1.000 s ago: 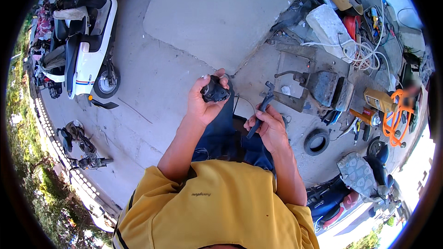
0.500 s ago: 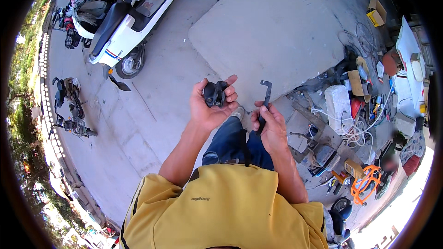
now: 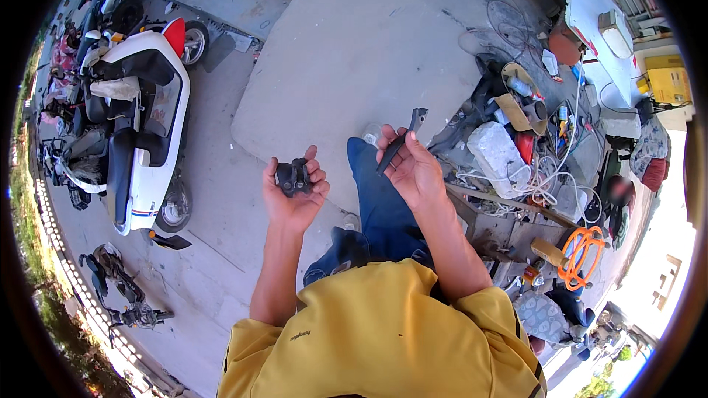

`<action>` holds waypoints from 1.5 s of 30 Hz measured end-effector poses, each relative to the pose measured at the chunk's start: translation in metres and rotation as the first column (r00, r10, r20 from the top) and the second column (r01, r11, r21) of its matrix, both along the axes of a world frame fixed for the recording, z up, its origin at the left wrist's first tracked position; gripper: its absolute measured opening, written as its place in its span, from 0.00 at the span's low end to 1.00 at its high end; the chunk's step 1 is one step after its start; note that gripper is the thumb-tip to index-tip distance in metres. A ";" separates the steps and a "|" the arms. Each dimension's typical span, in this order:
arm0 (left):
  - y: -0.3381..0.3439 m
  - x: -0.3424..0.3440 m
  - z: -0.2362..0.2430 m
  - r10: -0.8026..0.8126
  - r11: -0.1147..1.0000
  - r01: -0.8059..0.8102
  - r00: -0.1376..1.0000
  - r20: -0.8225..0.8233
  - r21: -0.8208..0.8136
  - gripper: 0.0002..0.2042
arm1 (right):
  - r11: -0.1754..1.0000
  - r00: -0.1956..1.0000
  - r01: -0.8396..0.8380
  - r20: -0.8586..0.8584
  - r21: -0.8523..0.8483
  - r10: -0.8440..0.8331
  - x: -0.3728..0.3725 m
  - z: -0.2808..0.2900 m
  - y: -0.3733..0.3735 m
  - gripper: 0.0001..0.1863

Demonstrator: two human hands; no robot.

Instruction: The person retrieves a small black component and a cable from a cluttered shelf, then sits at a workbench and uses a screwdriver to adjust and assemble the parts. The person repeatedly tightens and repositions the component while handling the cable.

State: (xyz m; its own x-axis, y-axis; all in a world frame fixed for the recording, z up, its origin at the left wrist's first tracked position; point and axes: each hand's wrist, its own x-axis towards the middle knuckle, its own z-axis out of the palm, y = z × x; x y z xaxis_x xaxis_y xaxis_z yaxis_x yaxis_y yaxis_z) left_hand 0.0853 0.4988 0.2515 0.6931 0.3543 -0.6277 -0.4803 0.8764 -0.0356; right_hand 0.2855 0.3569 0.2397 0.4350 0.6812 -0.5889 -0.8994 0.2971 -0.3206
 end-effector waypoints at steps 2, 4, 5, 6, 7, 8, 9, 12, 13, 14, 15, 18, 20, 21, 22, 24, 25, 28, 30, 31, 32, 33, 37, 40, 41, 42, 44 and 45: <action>0.027 0.046 0.002 -0.031 1.000 0.031 0.999 -0.024 -0.005 0.34 | 0.996 0.995 0.093 -0.021 0.002 -0.093 0.053 -0.007 0.026 0.10; 0.051 0.088 0.013 -0.048 0.999 0.048 0.994 -0.101 -0.004 0.33 | 0.986 0.983 0.167 -0.074 -0.010 -0.167 0.099 -0.006 0.052 0.10; 0.065 0.108 0.017 -0.071 0.997 0.071 0.992 -0.108 0.001 0.31 | 0.983 0.979 0.182 -0.082 -0.033 -0.184 0.121 -0.003 0.065 0.10; 0.077 0.129 0.027 -0.088 0.995 0.093 0.986 -0.144 0.028 0.31 | 0.979 0.976 0.197 -0.080 -0.053 -0.201 0.143 0.005 0.080 0.10; 0.088 0.151 0.039 -0.102 0.992 0.114 0.978 -0.180 0.054 0.31 | 0.975 0.973 0.211 -0.078 -0.074 -0.216 0.165 0.015 0.096 0.10; 0.102 0.174 0.049 -0.115 0.988 0.135 0.970 -0.216 0.080 0.31 | 0.971 0.969 0.232 -0.073 -0.056 -0.236 0.189 0.025 0.114 0.11; 0.116 0.195 0.057 -0.142 0.977 0.164 0.977 -0.157 0.138 0.30 | 0.970 0.968 0.239 -0.062 -0.045 -0.241 0.215 0.040 0.130 0.11; 0.153 0.253 0.078 -0.170 0.953 0.204 0.971 -0.166 0.222 0.29 | 0.963 0.962 0.267 -0.048 -0.045 -0.269 0.278 0.074 0.164 0.12; 0.164 0.272 0.086 -0.176 0.950 0.211 0.971 -0.162 0.229 0.29 | 0.959 0.958 0.281 -0.044 -0.045 -0.283 0.298 0.084 0.175 0.12; 0.173 0.288 0.095 -0.184 0.947 0.218 0.970 -0.157 0.236 0.28 | 0.955 0.954 0.294 -0.047 -0.043 -0.296 0.317 0.093 0.186 0.12; 0.183 0.303 0.102 -0.195 0.943 0.228 0.969 -0.152 0.244 0.28 | 0.950 0.949 0.309 -0.049 -0.038 -0.311 0.336 0.101 0.196 0.12; 0.213 0.347 0.117 -0.233 0.928 0.264 0.961 -0.146 0.262 0.27 | 0.942 0.939 0.333 -0.075 -0.028 -0.335 0.386 0.123 0.230 0.12; 0.236 0.375 0.126 -0.253 0.926 0.285 0.955 -0.152 0.248 0.26 | 0.946 0.942 0.326 -0.089 0.002 -0.324 0.414 0.135 0.257 0.11; 0.249 0.388 0.125 -0.257 0.930 0.286 0.955 -0.149 0.229 0.25 | 0.951 0.948 0.307 -0.093 0.026 -0.303 0.426 0.136 0.272 0.11; 0.265 0.405 0.125 -0.267 0.934 0.294 0.952 -0.151 0.203 0.25 | 0.955 0.953 0.293 -0.099 0.044 -0.288 0.439 0.137 0.286 0.11; 0.302 0.449 0.124 -0.292 0.939 0.312 0.946 -0.141 0.144 0.24 | 0.967 0.961 0.253 -0.117 -0.007 -0.252 0.471 0.134 0.316 0.11; 0.315 0.465 0.128 -0.306 0.941 0.320 0.943 -0.130 0.107 0.23 | 0.972 0.964 0.233 -0.121 -0.040 -0.236 0.479 0.139 0.325 0.10; 0.368 0.534 0.151 -0.383 0.910 0.392 0.919 -0.088 0.135 0.22 | 0.969 0.949 0.232 -0.199 -0.083 -0.244 0.512 0.168 0.350 0.08; 0.405 0.595 0.178 -0.425 0.871 0.441 0.898 -0.118 0.218 0.22 | 0.971 0.960 0.229 -0.145 -0.072 -0.238 0.551 0.204 0.359 0.08; 0.425 0.627 0.190 -0.443 0.844 0.459 0.888 -0.121 0.279 0.23 | 0.972 0.964 0.226 -0.131 -0.059 -0.232 0.565 0.219 0.366 0.08; 0.441 0.659 0.203 -0.460 0.813 0.473 0.879 -0.123 0.339 0.23 | 0.968 0.961 0.246 -0.119 -0.053 -0.250 0.581 0.230 0.368 0.08; 0.457 0.692 0.218 -0.475 0.788 0.488 0.870 -0.133 0.375 0.22 | 0.964 0.958 0.263 -0.107 -0.041 -0.266 0.601 0.239 0.367 0.08; 0.500 0.814 0.257 -0.570 0.693 0.524 0.819 -0.069 0.496 0.21 | 0.918 0.918 0.394 -0.024 -0.051 -0.396 0.678 0.269 0.359 0.09; 0.503 0.902 0.270 -0.616 0.598 0.576 0.775 -0.140 0.558 0.21 | 0.865 0.867 0.496 -0.008 -0.079 -0.498 0.737 0.286 0.357 0.08; 0.497 0.930 0.280 -0.627 0.587 0.607 0.759 -0.173 0.537 0.21 | 0.856 0.857 0.511 -0.021 -0.078 -0.514 0.758 0.286 0.356 0.08; 0.495 0.957 0.286 -0.656 0.563 0.619 0.738 -0.160 0.547 0.21 | 0.846 0.846 0.527 -0.041 -0.080 -0.531 0.780 0.289 0.359 0.08; 0.493 1.007 0.297 -0.702 0.524 0.636 0.699 -0.135 0.567 0.22 | 0.870 0.867 0.484 -0.080 -0.096 -0.491 0.830 0.291 0.372 0.09; 0.492 1.032 0.302 -0.706 0.537 0.626 0.700 -0.104 0.566 0.22 | 0.889 0.884 0.451 -0.092 -0.084 -0.457 0.862 0.284 0.378 0.09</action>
